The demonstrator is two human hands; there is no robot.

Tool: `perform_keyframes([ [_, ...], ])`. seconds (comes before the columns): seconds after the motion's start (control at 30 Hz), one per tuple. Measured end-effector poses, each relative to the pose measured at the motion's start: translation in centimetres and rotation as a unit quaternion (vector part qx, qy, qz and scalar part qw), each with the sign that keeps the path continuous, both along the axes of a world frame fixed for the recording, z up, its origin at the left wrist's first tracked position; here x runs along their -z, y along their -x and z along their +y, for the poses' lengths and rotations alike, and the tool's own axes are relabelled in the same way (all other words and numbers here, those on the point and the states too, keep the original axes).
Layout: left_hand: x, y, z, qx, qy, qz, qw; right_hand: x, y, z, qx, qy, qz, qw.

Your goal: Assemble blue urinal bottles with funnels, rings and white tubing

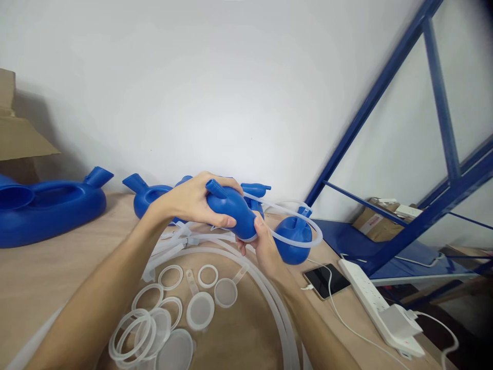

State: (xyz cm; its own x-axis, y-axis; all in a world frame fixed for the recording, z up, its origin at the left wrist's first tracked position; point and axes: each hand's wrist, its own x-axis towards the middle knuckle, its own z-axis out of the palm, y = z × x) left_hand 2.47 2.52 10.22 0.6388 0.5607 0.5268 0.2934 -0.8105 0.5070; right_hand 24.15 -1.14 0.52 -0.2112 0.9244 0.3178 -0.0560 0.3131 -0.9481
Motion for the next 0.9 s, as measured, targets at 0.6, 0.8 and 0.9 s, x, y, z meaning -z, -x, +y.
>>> perform_keyframes([
  [0.6, 0.5, 0.5, 1.2, 0.069, 0.018, -0.080, 0.994, 3.0, 2.5, 0.6, 0.062, 0.021, 0.198, 0.978],
  [0.8, -0.7, 3.0, 0.4, 0.053, 0.045, -0.095, 0.993, -0.1, -0.8, -0.6, -0.097, -0.063, -0.096, 0.989],
  [0.9, -0.8, 3.5, 0.4, 0.045, 0.055, -0.076, 0.995, -1.8, -2.3, -1.1, -0.190, -0.079, -0.315, 0.927],
])
